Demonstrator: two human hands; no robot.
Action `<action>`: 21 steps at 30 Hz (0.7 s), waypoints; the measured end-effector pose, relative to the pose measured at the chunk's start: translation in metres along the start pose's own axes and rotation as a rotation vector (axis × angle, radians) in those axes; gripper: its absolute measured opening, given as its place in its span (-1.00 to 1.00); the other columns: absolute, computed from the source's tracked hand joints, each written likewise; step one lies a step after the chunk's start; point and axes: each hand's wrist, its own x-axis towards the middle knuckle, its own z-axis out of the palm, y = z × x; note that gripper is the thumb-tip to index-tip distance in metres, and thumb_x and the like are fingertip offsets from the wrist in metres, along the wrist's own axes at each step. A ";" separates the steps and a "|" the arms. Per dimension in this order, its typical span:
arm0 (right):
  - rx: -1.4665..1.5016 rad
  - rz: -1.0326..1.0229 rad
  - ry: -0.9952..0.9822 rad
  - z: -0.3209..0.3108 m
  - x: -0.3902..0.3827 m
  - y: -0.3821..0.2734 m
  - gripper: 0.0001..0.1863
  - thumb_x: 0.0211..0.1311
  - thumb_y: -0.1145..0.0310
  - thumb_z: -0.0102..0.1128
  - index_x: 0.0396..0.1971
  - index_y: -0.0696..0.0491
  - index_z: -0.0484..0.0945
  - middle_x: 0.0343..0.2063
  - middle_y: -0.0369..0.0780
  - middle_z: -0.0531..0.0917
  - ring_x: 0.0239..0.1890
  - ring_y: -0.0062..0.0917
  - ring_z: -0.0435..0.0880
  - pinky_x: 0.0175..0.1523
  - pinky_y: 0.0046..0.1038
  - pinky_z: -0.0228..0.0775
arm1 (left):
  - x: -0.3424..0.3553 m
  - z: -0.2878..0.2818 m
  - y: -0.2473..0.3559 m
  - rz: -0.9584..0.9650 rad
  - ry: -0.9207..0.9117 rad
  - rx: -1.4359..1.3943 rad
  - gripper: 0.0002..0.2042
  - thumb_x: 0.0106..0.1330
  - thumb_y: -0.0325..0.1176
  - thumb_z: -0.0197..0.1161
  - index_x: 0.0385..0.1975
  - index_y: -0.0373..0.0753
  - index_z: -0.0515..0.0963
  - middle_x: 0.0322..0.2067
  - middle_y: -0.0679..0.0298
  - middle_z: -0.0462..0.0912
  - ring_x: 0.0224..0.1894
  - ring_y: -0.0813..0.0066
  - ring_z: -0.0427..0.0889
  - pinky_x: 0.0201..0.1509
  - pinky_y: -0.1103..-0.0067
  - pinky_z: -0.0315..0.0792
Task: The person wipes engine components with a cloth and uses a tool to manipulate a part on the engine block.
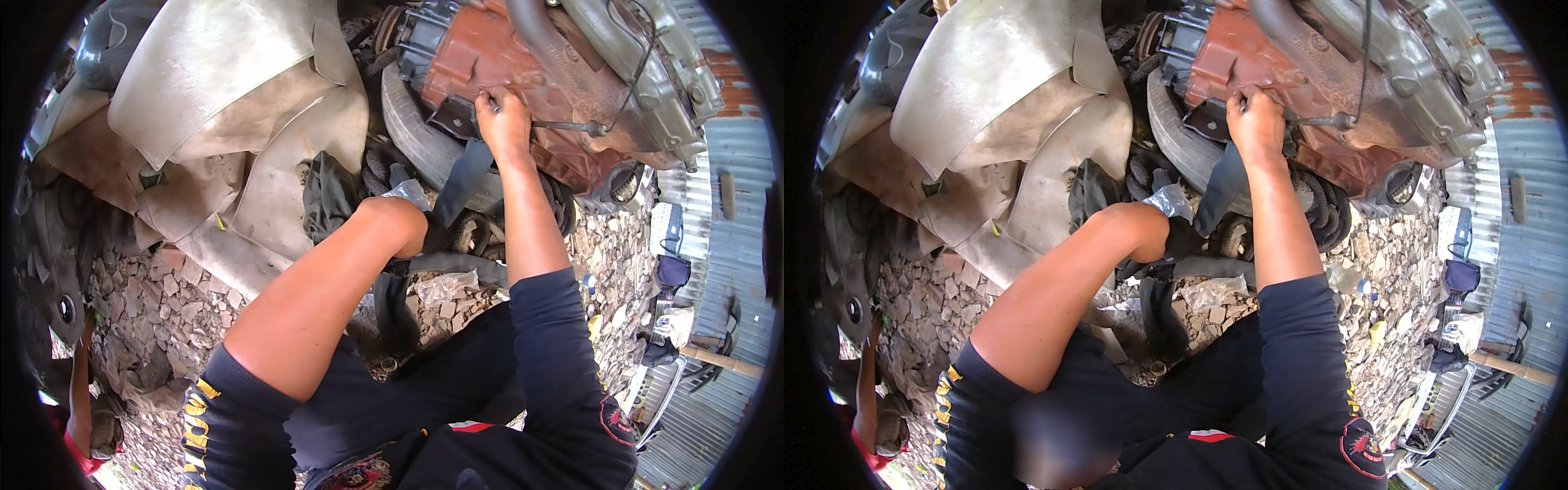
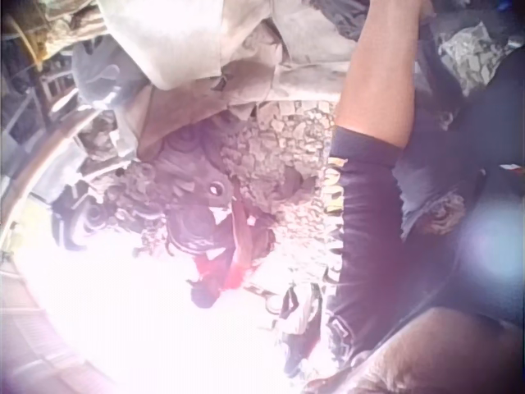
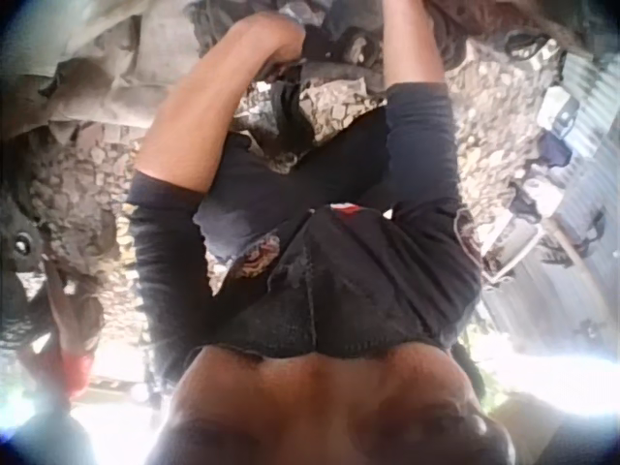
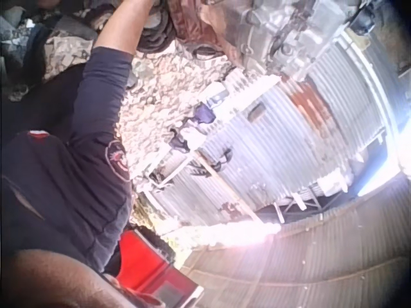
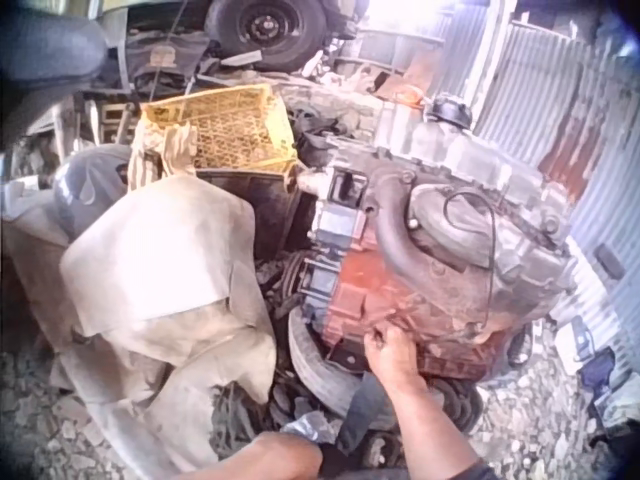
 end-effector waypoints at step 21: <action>0.010 0.147 0.048 0.004 0.004 0.008 -0.73 0.10 0.23 0.22 -0.28 0.08 0.67 -0.28 0.00 0.68 -0.13 -0.11 0.65 0.04 -0.29 0.45 | -0.011 0.004 -0.020 -0.009 0.028 -0.075 -0.70 0.02 -0.47 0.09 -0.27 -0.35 0.67 -0.14 -0.02 0.66 -0.07 0.13 0.66 -0.08 0.34 0.53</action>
